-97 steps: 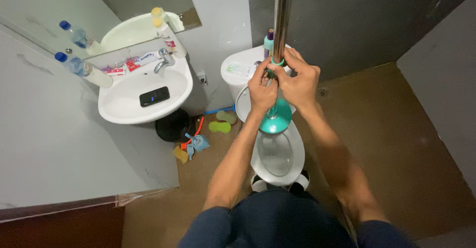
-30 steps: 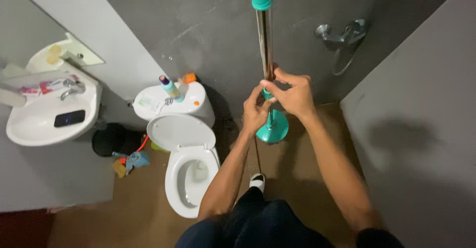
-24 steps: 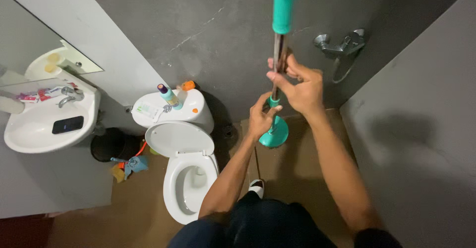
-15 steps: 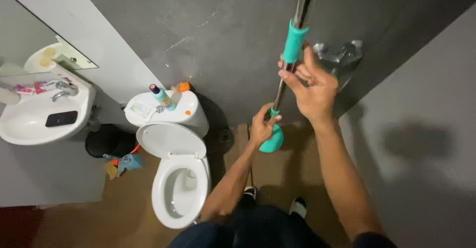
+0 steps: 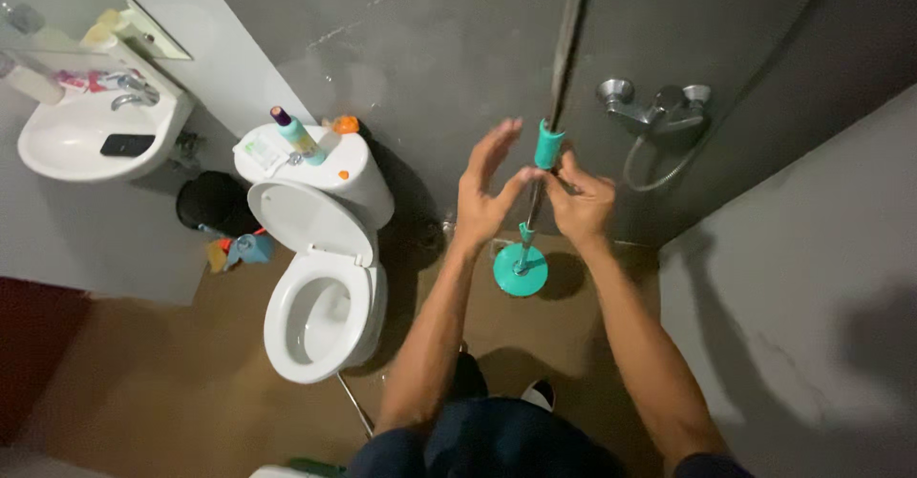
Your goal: The person disassembles a mop by unscrewing, unfastening, and separating its pole sections, disc head, and handle pieces by hand.
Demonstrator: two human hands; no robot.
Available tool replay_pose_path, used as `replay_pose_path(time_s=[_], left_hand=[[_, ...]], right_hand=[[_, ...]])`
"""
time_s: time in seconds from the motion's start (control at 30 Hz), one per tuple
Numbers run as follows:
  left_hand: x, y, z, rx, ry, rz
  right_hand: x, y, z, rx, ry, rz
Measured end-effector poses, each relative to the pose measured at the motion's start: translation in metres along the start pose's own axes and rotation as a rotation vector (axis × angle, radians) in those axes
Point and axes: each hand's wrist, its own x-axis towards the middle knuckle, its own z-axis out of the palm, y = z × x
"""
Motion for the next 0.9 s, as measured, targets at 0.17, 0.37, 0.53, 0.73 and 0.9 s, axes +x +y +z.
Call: replay_pose_path(time_s=[0.17, 0.37, 0.53, 0.73, 0.9], left_hand=[[0.035, 0.032, 0.042, 0.021, -0.013, -0.081], [0.017, -0.022, 0.073, -0.070, 0.032, -0.146], [-0.023, -0.057, 0.087, -0.019, 0.013, -0.183], [-0.056, -0.077, 0.094, -0.027, 0.009, -0.269], [-0.069, -0.091, 0.087, 0.217, -0.052, -0.334]], right_hand=[[-0.037, 0.080, 0.013, 1.082, -0.095, 0.399], [-0.041, 0.091, -0.022, 0.333, -0.215, 0.274], [0.003, 0.021, -0.070, 0.140, -0.131, 0.134], [0.042, -0.105, -0.115, 0.428, -0.282, -0.166], [0.039, -0.109, -0.096, 0.381, -0.262, -0.149]])
